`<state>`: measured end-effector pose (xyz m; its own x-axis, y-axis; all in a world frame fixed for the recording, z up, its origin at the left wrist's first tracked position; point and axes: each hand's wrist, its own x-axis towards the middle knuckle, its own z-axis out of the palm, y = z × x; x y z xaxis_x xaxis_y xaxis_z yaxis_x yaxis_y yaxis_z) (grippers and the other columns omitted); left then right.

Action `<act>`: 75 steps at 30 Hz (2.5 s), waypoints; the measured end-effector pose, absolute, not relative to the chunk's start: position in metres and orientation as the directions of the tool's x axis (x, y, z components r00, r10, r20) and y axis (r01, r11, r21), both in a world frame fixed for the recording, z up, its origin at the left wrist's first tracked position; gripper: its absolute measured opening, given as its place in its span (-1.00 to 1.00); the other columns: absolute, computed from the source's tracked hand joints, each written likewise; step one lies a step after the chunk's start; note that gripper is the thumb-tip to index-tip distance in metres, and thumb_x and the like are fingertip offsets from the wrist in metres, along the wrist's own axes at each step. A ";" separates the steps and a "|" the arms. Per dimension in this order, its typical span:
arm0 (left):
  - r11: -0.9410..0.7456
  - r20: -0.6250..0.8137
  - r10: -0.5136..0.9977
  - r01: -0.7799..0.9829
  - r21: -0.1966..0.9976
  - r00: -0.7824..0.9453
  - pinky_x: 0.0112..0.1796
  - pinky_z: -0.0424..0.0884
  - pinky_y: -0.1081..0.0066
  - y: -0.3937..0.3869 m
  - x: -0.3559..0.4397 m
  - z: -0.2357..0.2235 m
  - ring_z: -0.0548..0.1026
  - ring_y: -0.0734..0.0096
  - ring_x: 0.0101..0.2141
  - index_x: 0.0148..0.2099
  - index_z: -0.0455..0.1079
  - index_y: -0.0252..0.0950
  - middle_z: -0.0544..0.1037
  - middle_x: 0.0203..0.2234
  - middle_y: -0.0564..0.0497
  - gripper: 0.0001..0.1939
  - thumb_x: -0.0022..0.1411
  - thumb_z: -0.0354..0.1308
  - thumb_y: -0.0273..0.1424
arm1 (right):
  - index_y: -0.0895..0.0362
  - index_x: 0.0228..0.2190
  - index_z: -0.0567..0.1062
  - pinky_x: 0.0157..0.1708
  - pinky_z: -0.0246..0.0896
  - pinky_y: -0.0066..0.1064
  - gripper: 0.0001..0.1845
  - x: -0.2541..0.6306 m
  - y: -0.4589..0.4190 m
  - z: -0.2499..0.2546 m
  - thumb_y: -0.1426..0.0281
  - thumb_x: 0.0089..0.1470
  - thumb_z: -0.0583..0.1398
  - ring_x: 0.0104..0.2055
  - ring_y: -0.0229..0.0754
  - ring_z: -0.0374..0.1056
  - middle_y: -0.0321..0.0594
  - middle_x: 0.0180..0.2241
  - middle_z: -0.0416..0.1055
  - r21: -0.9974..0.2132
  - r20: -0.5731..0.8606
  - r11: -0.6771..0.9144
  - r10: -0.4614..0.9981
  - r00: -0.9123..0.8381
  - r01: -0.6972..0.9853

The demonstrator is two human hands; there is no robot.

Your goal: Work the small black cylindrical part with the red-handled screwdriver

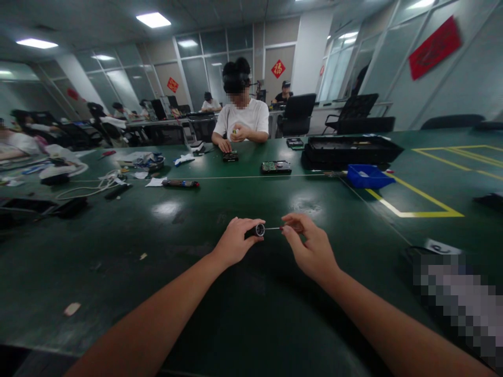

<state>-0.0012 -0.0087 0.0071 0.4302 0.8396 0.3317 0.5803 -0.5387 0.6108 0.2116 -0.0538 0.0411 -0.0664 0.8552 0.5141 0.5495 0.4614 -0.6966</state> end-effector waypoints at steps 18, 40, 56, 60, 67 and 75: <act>-0.611 0.445 0.792 0.556 0.564 0.419 0.19 0.17 0.08 -0.005 0.000 0.010 0.43 0.22 0.09 0.13 0.43 -0.10 0.54 0.06 0.02 -0.61 0.26 0.27 -0.40 | 0.08 -0.38 0.46 -0.29 0.41 -0.22 -0.71 0.215 -0.022 0.017 0.10 0.12 0.24 -0.42 -0.15 0.41 -0.25 -0.43 0.44 -0.968 0.078 0.113 0.984 0.157 -0.225; -0.593 0.447 0.803 0.599 0.538 0.394 0.07 0.26 0.14 -0.003 -0.001 0.005 0.46 0.23 0.01 0.09 0.47 -0.12 0.57 -0.01 0.03 -0.62 0.23 0.30 -0.43 | 0.06 -0.19 0.43 -0.22 0.39 -0.26 -0.79 0.209 -0.041 0.019 0.19 0.30 0.12 -0.28 -0.12 0.54 -0.20 -0.33 0.55 -0.847 0.429 0.387 0.902 0.041 0.365; -0.554 0.410 0.832 0.613 0.563 0.375 0.05 0.28 0.15 -0.003 -0.002 0.006 0.43 0.20 -0.01 0.14 0.44 -0.11 0.54 -0.03 0.01 -0.57 0.22 0.31 -0.35 | 0.06 -0.19 0.44 -0.20 0.38 -0.22 -0.77 0.207 -0.045 0.025 0.18 0.29 0.11 -0.26 -0.08 0.54 -0.17 -0.32 0.57 -0.853 0.408 0.355 0.911 0.063 0.382; -0.543 0.407 0.837 0.646 0.536 0.366 0.05 0.29 0.13 -0.004 -0.001 0.008 0.42 0.18 -0.02 0.11 0.47 -0.11 0.54 -0.05 -0.02 -0.59 0.21 0.31 -0.42 | 0.05 -0.17 0.43 -0.18 0.38 -0.21 -0.78 0.206 -0.046 0.023 0.19 0.29 0.11 -0.24 -0.07 0.54 -0.17 -0.31 0.58 -0.846 0.408 0.362 0.912 0.039 0.393; -0.553 0.415 0.832 0.611 0.566 0.368 0.06 0.31 0.16 -0.004 -0.001 0.005 0.43 0.20 -0.01 0.11 0.47 -0.12 0.53 -0.05 -0.03 -0.58 0.19 0.32 -0.42 | 0.09 -0.22 0.44 -0.20 0.38 -0.22 -0.75 0.208 -0.040 0.023 0.17 0.27 0.12 -0.30 -0.11 0.51 -0.17 -0.33 0.55 -0.914 0.335 0.302 0.939 0.081 0.271; -0.550 0.396 0.834 0.521 0.653 0.384 0.10 0.32 0.22 -0.005 -0.001 0.006 0.45 0.25 0.03 0.19 0.40 -0.15 0.50 0.00 -0.03 -0.55 0.26 0.27 -0.39 | 0.12 -0.24 0.45 -0.22 0.40 -0.23 -0.71 0.210 -0.035 0.020 0.14 0.24 0.15 -0.30 -0.13 0.49 -0.16 -0.31 0.53 -0.957 0.272 0.254 0.954 0.124 0.141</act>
<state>-0.0007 -0.0052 0.0059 0.3845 0.8341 0.3956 0.5214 -0.5498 0.6526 0.2101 -0.0353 0.0198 0.1237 0.9544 0.2717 0.1408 0.2542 -0.9568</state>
